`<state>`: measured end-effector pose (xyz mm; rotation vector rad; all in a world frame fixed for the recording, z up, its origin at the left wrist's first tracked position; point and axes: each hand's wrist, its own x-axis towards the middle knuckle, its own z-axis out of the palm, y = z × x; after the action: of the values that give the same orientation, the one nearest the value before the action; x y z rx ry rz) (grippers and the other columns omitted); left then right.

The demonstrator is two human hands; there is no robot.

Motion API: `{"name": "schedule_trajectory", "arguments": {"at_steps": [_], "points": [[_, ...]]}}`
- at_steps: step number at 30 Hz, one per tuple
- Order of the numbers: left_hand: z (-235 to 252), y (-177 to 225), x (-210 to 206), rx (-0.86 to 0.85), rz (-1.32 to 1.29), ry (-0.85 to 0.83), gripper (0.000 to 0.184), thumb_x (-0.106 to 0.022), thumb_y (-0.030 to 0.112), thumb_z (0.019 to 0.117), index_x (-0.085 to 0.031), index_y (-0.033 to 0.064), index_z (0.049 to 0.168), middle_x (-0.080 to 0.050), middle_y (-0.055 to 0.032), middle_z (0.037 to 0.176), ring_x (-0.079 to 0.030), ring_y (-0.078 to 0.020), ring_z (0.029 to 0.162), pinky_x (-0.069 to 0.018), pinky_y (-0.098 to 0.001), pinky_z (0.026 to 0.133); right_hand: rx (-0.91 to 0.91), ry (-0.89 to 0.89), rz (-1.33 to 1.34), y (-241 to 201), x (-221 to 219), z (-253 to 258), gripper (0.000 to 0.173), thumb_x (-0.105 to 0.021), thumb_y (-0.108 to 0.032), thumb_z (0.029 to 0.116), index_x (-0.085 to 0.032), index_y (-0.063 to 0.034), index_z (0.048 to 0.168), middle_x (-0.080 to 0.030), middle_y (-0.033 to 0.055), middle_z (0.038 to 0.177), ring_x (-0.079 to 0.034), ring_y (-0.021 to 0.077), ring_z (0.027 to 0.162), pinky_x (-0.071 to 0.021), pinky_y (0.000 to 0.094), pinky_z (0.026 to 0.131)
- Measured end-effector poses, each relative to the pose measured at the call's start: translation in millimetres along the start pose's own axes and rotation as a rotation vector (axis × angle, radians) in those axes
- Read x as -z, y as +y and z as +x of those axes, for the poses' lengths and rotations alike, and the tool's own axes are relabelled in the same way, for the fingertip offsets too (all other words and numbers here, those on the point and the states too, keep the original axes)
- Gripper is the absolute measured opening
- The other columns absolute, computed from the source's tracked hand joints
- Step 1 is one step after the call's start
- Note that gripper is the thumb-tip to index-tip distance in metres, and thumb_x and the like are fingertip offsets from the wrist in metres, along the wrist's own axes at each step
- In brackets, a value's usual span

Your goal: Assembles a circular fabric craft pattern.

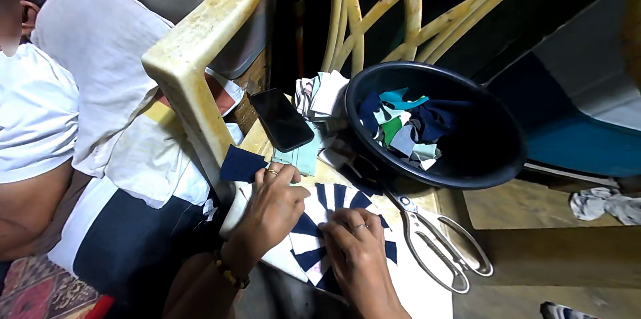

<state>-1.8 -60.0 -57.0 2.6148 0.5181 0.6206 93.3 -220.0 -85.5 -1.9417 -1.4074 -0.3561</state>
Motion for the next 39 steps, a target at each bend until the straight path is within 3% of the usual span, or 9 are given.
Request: {"name": "schedule_trajectory", "arguments": {"at_steps": [4, 6, 8, 11, 15, 29, 35, 37, 39], "points": [[-1.5, -3.2, -0.9, -0.039, -0.042, 0.031, 0.019, -0.065, 0.009, 0.0903, -0.082, 0.0149, 0.096, -0.070, -0.0084, 0.108, -0.061, -0.0315, 0.112, -0.0397, -0.0573, 0.098, -0.010, -0.014, 0.061, -0.5, 9.8, 1.4, 0.023, -0.057, -0.012, 0.0872, -0.080, -0.0133, 0.087, -0.071, 0.0085, 0.103, -0.061, 0.0311, 0.104, -0.0480, 0.0416, 0.090], [-2.3, -5.7, -1.1, -0.061, -0.074, 0.067, 0.019, -0.064, 0.012, 0.0920, -0.082, 0.0159, 0.097, -0.070, -0.0058, 0.107, -0.060, -0.0283, 0.110, -0.0400, -0.0536, 0.096, -0.003, -0.016, 0.067, -3.3, 15.0, 3.3, 0.028, -0.053, -0.008, 0.0920, -0.079, -0.0112, 0.102, -0.072, 0.0097, 0.115, -0.062, 0.0333, 0.114, -0.0470, 0.0459, 0.097], [-3.1, -7.5, 0.0, -0.070, -0.091, 0.072, 0.019, -0.064, 0.015, 0.0923, -0.082, 0.0157, 0.098, -0.070, -0.0053, 0.107, -0.060, -0.0276, 0.110, -0.0394, -0.0531, 0.097, 0.040, -0.110, 0.006, -6.7, 17.3, 1.8, 0.037, -0.051, -0.008, 0.0957, -0.072, -0.0071, 0.127, -0.066, 0.0094, 0.138, -0.057, 0.0381, 0.133, -0.0424, 0.0604, 0.107], [-3.7, -6.4, 3.0, -0.052, -0.085, 0.002, 0.016, -0.067, 0.014, 0.0917, -0.082, 0.0134, 0.096, -0.071, -0.0070, 0.110, -0.059, -0.0305, 0.116, -0.0382, -0.0566, 0.101, 0.100, -0.292, -0.107, -8.6, 10.0, -10.4, 0.057, -0.044, -0.041, 0.1033, -0.059, -0.0014, 0.142, -0.052, 0.0106, 0.154, -0.046, 0.0363, 0.144, -0.0339, 0.0689, 0.110], [-3.6, -2.3, 6.0, -0.001, -0.057, -0.062, 0.014, -0.069, 0.013, 0.0924, -0.082, 0.0123, 0.096, -0.071, -0.0084, 0.110, -0.057, -0.0338, 0.121, -0.0363, -0.0603, 0.103, 0.105, -0.364, -0.165, -10.0, 8.4, -16.7, 0.087, -0.035, -0.069, 0.0958, -0.058, 0.0015, 0.142, -0.048, 0.0198, 0.155, -0.048, 0.0389, 0.142, -0.0362, 0.0671, 0.110], [-4.5, -0.2, 7.2, 0.063, -0.040, -0.031, 0.017, -0.073, 0.016, 0.0901, -0.081, 0.0124, 0.105, -0.070, -0.0106, 0.108, -0.058, -0.0355, 0.116, -0.0362, -0.0614, 0.100, 0.072, -0.385, -0.125, -12.7, 9.9, -16.1, 0.091, -0.039, -0.071, 0.0929, -0.057, 0.0018, 0.143, -0.047, 0.0263, 0.154, -0.045, 0.0453, 0.142, -0.0337, 0.0707, 0.110], [-6.9, -3.9, 5.4, 0.061, -0.045, 0.007, 0.015, -0.072, 0.022, 0.0914, -0.079, 0.0097, 0.094, -0.070, -0.0099, 0.106, -0.059, -0.0341, 0.113, -0.0365, -0.0596, 0.099, -0.016, -0.157, 0.057, -5.6, 16.1, -4.8, 0.054, -0.040, -0.042, 0.1074, -0.063, -0.0010, 0.135, -0.058, 0.0188, 0.146, -0.046, 0.0422, 0.142, -0.0297, 0.0722, 0.112], [-6.0, -1.8, 4.9, 0.089, -0.032, -0.019, 0.015, -0.072, 0.022, 0.0914, -0.079, 0.0095, 0.094, -0.070, -0.0099, 0.106, -0.059, -0.0340, 0.112, -0.0365, -0.0591, 0.099, -0.090, -0.068, 0.114, -2.4, 27.2, 1.5, 0.035, -0.050, -0.021, 0.1030, -0.066, 0.0010, 0.125, -0.064, 0.0200, 0.136, -0.050, 0.0448, 0.138, -0.0337, 0.0691, 0.111], [-4.6, -0.9, 3.7, 0.092, -0.021, -0.019, 0.013, -0.072, 0.021, 0.0910, -0.078, 0.0096, 0.093, -0.070, -0.0098, 0.104, -0.059, -0.0339, 0.111, -0.0371, -0.0582, 0.098, -0.114, 0.020, 0.102, 4.5, 33.9, 3.7, 0.025, -0.056, -0.013, 0.0954, -0.071, 0.0001, 0.111, -0.070, 0.0181, 0.121, -0.058, 0.0417, 0.127, -0.0439, 0.0542, 0.107]]}}
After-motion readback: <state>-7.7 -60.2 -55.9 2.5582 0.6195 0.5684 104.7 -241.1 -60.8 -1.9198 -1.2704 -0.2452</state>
